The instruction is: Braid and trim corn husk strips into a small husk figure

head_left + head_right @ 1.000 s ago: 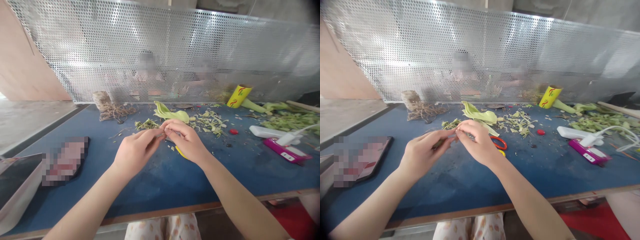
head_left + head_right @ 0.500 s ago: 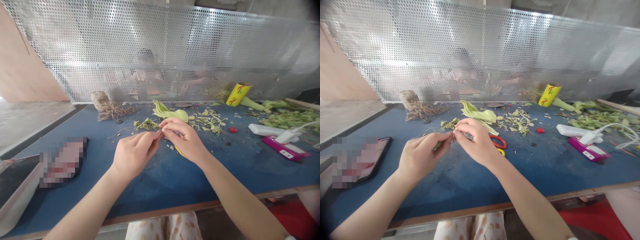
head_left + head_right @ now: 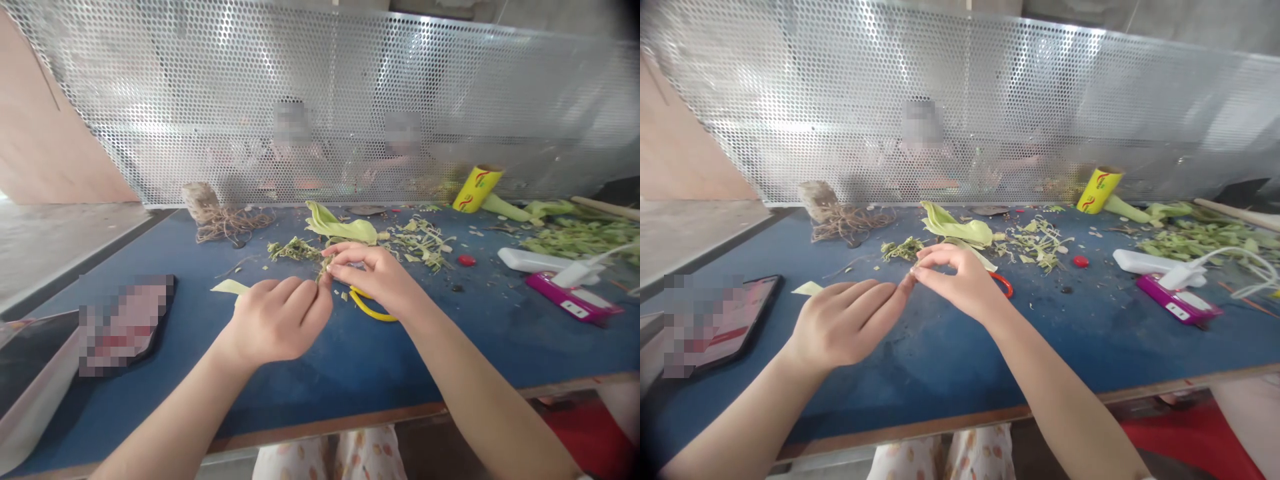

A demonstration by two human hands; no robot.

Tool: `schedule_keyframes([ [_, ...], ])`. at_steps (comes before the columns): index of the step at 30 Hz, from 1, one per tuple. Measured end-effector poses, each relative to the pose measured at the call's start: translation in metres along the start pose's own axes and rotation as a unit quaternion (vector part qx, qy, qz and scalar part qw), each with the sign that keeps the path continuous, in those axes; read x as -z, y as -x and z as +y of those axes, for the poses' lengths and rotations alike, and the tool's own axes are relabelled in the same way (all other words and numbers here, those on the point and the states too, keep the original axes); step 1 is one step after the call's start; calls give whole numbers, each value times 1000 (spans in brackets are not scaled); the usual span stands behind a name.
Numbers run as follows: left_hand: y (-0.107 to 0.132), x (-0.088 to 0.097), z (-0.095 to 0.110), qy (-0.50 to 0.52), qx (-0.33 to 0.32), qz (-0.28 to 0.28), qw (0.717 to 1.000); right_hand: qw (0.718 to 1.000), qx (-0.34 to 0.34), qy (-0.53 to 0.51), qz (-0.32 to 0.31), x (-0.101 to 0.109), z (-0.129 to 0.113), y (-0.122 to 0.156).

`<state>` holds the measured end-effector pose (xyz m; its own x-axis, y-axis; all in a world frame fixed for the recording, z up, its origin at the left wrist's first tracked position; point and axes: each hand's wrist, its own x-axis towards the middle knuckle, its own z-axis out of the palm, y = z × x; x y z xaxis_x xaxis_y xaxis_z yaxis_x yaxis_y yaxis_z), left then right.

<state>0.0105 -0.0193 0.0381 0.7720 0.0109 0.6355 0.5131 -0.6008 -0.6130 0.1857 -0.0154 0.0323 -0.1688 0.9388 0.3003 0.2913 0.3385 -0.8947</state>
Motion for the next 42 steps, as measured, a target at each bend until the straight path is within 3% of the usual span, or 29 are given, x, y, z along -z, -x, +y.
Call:
schedule_keyframes([
  [7,2,1,-2,61,18,17,998,1000,-1,15,-9,5,2,0],
  [13,3,4,-3,44,-9,14,999,998,-45,-44,-19,6,5,0],
  [18,8,-4,-2,112,101,15,988,1000,9,27,-4,8,3,1],
  [22,10,-11,-2,176,195,-16,965,987,64,142,50,4,-6,5],
  [26,10,-13,-3,255,259,-58,930,957,120,243,104,-2,-8,7],
  [30,11,-18,-2,259,274,-91,922,913,199,328,138,-7,-1,5],
  [37,11,-23,-1,251,321,-99,908,834,298,446,129,-17,7,7],
  [40,7,-19,0,287,358,-110,882,794,331,490,142,-18,10,7],
  [42,4,-16,0,329,396,-114,850,775,350,504,151,-17,14,6],
])
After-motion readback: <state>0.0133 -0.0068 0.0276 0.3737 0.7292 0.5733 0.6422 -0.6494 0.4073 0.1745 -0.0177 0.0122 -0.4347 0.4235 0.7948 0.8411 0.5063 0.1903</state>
